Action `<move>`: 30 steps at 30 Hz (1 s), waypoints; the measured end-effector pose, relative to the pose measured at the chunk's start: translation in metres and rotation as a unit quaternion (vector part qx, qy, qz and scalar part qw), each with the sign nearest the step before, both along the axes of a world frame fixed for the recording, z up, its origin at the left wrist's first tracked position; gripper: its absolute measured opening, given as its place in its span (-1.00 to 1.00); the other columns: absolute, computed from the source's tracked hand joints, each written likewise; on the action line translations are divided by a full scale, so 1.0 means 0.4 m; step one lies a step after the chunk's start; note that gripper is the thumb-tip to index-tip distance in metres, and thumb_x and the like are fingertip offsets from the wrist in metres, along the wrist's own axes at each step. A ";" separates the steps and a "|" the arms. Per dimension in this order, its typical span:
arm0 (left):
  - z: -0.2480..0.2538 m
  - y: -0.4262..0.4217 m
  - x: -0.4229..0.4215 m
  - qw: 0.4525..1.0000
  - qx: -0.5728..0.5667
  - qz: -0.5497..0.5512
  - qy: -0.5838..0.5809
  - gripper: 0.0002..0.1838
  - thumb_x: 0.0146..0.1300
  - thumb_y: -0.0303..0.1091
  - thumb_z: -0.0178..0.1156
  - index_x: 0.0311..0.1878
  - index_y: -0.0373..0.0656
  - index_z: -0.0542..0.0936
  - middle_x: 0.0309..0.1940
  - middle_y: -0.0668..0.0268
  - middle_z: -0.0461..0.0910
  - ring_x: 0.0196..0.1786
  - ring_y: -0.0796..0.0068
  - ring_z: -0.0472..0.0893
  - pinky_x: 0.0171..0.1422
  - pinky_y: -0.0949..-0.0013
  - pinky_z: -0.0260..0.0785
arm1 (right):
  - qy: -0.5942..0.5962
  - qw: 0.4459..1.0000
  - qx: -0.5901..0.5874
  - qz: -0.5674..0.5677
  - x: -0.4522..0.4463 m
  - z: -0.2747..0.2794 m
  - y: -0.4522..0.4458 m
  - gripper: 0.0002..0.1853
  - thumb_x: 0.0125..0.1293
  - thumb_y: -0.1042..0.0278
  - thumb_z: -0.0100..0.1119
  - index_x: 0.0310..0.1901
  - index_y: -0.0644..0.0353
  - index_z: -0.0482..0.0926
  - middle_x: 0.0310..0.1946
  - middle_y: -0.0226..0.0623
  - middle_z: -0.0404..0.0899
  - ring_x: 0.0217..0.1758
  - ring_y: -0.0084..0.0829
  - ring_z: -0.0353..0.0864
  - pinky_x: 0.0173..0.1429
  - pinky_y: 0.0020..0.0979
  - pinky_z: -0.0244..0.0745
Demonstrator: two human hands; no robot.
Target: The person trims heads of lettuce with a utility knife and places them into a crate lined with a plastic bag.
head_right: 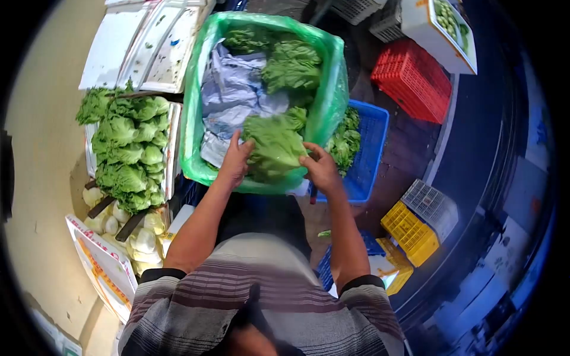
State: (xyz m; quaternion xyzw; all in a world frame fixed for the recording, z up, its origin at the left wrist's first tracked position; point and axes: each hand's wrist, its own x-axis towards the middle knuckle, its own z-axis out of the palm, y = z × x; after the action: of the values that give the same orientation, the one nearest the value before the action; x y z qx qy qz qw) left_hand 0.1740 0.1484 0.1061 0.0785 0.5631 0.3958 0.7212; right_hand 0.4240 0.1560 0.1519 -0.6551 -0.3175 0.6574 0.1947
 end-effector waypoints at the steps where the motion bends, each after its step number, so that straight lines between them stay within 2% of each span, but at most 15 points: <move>1: 0.032 0.028 0.026 0.998 0.056 0.019 -0.019 -0.23 0.32 -0.37 0.31 0.51 -0.16 0.15 0.17 0.08 0.52 0.12 0.31 0.59 0.18 0.23 0.51 | 0.011 1.000 0.020 -0.006 0.002 0.021 -0.010 -0.45 0.33 0.30 0.28 0.34 0.18 0.44 -0.10 -0.29 0.61 -0.20 -0.49 0.59 -0.28 -0.45 0.57; 4: 0.042 0.077 0.082 0.991 0.101 0.009 -0.084 -0.30 0.30 -0.45 0.29 0.46 -0.16 0.21 0.16 0.13 0.53 0.10 0.29 0.60 0.19 0.20 0.52 | 0.004 0.997 0.072 -0.022 0.009 0.062 -0.034 -0.45 0.34 0.29 0.28 0.35 0.18 0.44 -0.10 -0.33 0.58 -0.22 -0.58 0.56 -0.29 -0.51 0.52; 5: 0.053 0.082 0.103 0.990 0.090 0.031 -0.101 -0.42 0.29 -0.39 0.30 0.36 -0.16 0.35 0.14 0.14 0.56 0.10 0.20 0.62 0.21 0.11 0.53 | 0.005 0.995 0.093 -0.029 0.018 0.073 -0.043 -0.45 0.35 0.27 0.28 0.35 0.18 0.44 -0.11 -0.34 0.57 -0.23 -0.60 0.55 -0.30 -0.52 0.51; 8: 0.072 0.091 0.131 0.978 -0.078 0.023 -0.194 -0.48 0.28 -0.13 0.35 0.24 -0.14 0.52 0.14 0.15 0.62 0.11 0.17 0.64 0.22 0.04 0.53 | -0.001 0.983 0.163 -0.079 0.034 0.115 -0.073 -0.48 0.44 0.27 0.17 0.38 0.20 0.40 -0.16 -0.35 0.52 -0.31 -0.68 0.49 -0.31 -0.55 0.46; 9: 0.068 0.087 0.144 0.968 -0.095 0.037 -0.229 -0.45 0.27 -0.04 0.36 0.23 -0.12 0.55 0.19 0.11 0.61 0.16 0.11 0.63 0.25 -0.01 0.51 | 0.007 0.977 0.190 -0.097 0.049 0.116 -0.092 -0.49 0.48 0.26 0.13 0.39 0.20 0.39 -0.20 -0.37 0.51 -0.36 -0.71 0.46 -0.29 -0.56 0.45; 10: 0.067 0.078 0.153 0.965 -0.112 0.043 -0.233 -0.44 0.27 -0.04 0.36 0.24 -0.12 0.54 0.19 0.11 0.60 0.16 0.10 0.63 0.25 -0.02 0.51 | 0.014 0.969 0.218 -0.113 0.062 0.115 -0.110 -0.50 0.51 0.25 0.10 0.41 0.20 0.37 -0.23 -0.38 0.49 -0.42 -0.74 0.43 -0.26 -0.57 0.44; 11: 0.066 0.072 0.160 0.962 -0.128 0.050 -0.237 -0.42 0.26 -0.03 0.36 0.25 -0.13 0.54 0.20 0.11 0.60 0.17 0.10 0.63 0.26 -0.03 0.51 | -0.023 0.975 0.193 -0.104 0.073 0.112 -0.122 -0.47 0.53 0.22 0.06 0.45 0.18 0.32 -0.20 -0.29 0.51 -0.37 -0.65 0.49 -0.20 -0.48 0.46; 14: 0.048 0.061 0.182 0.951 -0.128 0.055 -0.277 -0.41 0.28 -0.04 0.34 0.28 -0.12 0.49 0.19 0.09 0.59 0.19 0.07 0.60 0.27 -0.11 0.47 | -0.145 0.940 0.310 -0.014 0.055 0.135 -0.140 -0.49 0.47 0.29 0.09 0.39 0.24 0.34 0.04 -0.04 0.60 -0.11 -0.23 0.69 0.01 -0.28 0.54; 15: 0.043 0.056 0.189 0.951 -0.125 0.052 -0.279 -0.42 0.28 -0.04 0.33 0.28 -0.12 0.50 0.18 0.10 0.59 0.19 0.08 0.60 0.27 -0.10 0.47 | -0.132 0.947 0.292 -0.013 0.045 0.159 -0.132 -0.49 0.44 0.28 0.13 0.36 0.22 0.35 0.06 0.08 0.60 -0.03 -0.02 0.68 0.02 -0.18 0.53; 18: 0.046 0.045 0.208 0.961 -0.108 0.035 -0.251 -0.43 0.28 -0.04 0.33 0.27 -0.13 0.50 0.16 0.11 0.61 0.18 0.10 0.60 0.27 -0.07 0.48 | -0.127 0.971 0.203 -0.006 0.044 0.194 -0.118 -0.50 0.42 0.25 0.18 0.33 0.19 0.37 -0.02 0.10 0.62 -0.04 0.03 0.68 0.00 -0.16 0.53; 19: 0.049 0.043 0.213 0.966 -0.101 0.028 -0.236 -0.43 0.28 -0.05 0.33 0.27 -0.12 0.51 0.15 0.12 0.61 0.17 0.10 0.61 0.27 -0.06 0.48 | -0.116 0.962 0.247 -0.022 0.046 0.168 -0.124 -0.49 0.40 0.20 0.21 0.31 0.19 0.38 -0.10 0.10 0.64 -0.07 0.09 0.68 -0.06 -0.12 0.53; 22: 0.061 0.036 0.227 0.971 -0.098 0.033 -0.218 -0.44 0.28 -0.06 0.34 0.26 -0.14 0.51 0.14 0.12 0.61 0.15 0.11 0.61 0.28 -0.03 0.48 | -0.130 0.948 0.290 -0.030 0.058 0.166 -0.132 -0.49 0.40 0.19 0.21 0.30 0.19 0.38 -0.14 0.14 0.64 -0.08 0.10 0.68 -0.10 -0.11 0.51; 25: 0.076 0.040 0.234 0.971 -0.100 0.029 -0.217 -0.44 0.28 -0.07 0.34 0.26 -0.15 0.50 0.15 0.11 0.61 0.16 0.11 0.61 0.28 -0.02 0.47 | -0.092 0.969 0.229 -0.028 0.072 0.198 -0.130 -0.50 0.39 0.18 0.21 0.28 0.20 0.39 -0.19 0.14 0.64 -0.10 0.12 0.68 -0.10 -0.09 0.51; 28: 0.075 0.040 0.240 0.976 -0.060 0.021 -0.209 -0.44 0.29 -0.08 0.34 0.26 -0.16 0.50 0.15 0.10 0.61 0.17 0.12 0.61 0.29 -0.04 0.47 | -0.107 0.967 0.229 -0.039 0.073 0.189 -0.138 -0.54 0.39 0.19 0.21 0.23 0.20 0.42 -0.26 0.10 0.65 -0.13 0.11 0.69 -0.12 -0.09 0.51; 30: 0.074 0.040 0.241 0.978 -0.070 0.018 -0.196 -0.45 0.29 -0.09 0.33 0.26 -0.17 0.49 0.14 0.11 0.61 0.16 0.12 0.62 0.28 -0.03 0.48 | -0.120 0.953 0.272 -0.056 0.068 0.165 -0.149 -0.56 0.39 0.21 0.21 0.22 0.20 0.43 -0.31 0.07 0.65 -0.17 0.10 0.69 -0.14 -0.10 0.51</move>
State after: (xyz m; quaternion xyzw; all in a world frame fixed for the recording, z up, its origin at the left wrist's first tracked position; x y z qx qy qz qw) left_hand 0.2705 0.1643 0.1357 -0.0613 0.4383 0.3766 0.8138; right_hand 0.4511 0.0964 0.2177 -0.6680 -0.4685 0.4504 0.3625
